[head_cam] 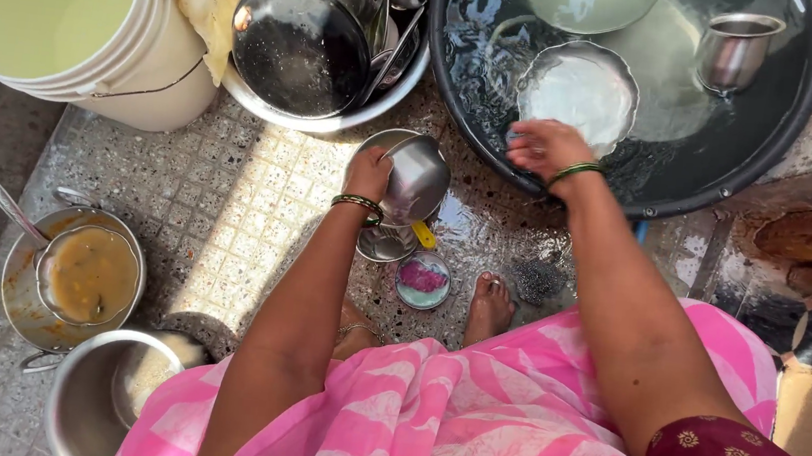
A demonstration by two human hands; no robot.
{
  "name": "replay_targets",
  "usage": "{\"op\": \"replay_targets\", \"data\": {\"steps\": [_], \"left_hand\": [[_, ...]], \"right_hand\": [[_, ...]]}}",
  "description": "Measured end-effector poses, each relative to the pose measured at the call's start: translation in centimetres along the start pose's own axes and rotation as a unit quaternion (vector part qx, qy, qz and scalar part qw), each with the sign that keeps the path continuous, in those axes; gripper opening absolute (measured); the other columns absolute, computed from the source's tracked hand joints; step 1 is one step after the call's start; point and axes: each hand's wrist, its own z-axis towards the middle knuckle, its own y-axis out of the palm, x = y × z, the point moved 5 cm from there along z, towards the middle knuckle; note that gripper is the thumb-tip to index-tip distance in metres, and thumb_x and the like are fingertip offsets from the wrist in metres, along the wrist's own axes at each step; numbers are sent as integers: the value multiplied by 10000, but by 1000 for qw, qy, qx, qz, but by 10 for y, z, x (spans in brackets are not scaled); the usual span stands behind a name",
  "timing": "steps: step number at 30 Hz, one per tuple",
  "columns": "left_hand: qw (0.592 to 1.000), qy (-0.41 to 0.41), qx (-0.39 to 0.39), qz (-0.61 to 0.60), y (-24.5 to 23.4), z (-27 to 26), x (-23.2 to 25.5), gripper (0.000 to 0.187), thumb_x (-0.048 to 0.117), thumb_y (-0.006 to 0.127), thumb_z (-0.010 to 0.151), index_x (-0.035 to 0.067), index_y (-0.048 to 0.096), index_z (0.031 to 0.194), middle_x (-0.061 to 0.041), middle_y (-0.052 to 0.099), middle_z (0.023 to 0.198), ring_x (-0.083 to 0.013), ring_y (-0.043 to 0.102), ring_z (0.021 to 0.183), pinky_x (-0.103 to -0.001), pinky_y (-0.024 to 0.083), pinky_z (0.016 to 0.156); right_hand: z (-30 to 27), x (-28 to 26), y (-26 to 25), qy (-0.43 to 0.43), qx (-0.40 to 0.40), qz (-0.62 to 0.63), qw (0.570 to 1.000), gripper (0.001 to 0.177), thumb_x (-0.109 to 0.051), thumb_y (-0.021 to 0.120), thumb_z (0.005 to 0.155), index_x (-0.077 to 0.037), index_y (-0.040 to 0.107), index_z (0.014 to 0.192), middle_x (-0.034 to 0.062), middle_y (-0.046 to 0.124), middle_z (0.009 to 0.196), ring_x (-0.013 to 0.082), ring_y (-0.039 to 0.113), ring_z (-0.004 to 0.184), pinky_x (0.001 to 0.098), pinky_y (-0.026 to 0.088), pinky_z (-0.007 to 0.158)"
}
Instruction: Washing various metal dishes, pots, and pans with soap and water on the floor.
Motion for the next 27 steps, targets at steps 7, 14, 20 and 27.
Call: {"op": "replay_targets", "data": {"steps": [7,14,20,27], "left_hand": [[933,-190,27,-304,4,3,-28,275,258,653,966,-8,707,1008,-129,710,886,-234,644,788,-393,535,757],[892,-171,-48,-415,-49,-44,59,226,194,768,883,36,698,1030,-74,739,912,-208,679,828,-392,565,834],[968,109,-96,203,-67,-113,156,180,149,776,818,202,771,990,-3,750,945,-188,628,1069,-536,189,1182],[892,223,-121,373,-71,-115,154,89,127,734,907,208,772,908,-32,724,969,-210,624,1060,-580,209,1204]], "right_hand": [[-105,-45,127,-209,-151,-538,802,372,-391,605,994,-140,731,1238,116,771,1116,252,732,974,385,561,901],[-36,-57,-83,-289,343,-538,714,460,-267,853,730,-81,715,1127,237,611,1205,450,625,1036,554,530,814],[-49,-30,19,-52,-248,8,967,326,-232,620,1052,74,669,1155,191,731,1017,248,732,894,334,622,835],[-141,21,154,-339,-285,-697,564,367,-305,767,817,-184,756,1162,89,707,1174,293,656,1113,467,496,927]]}}
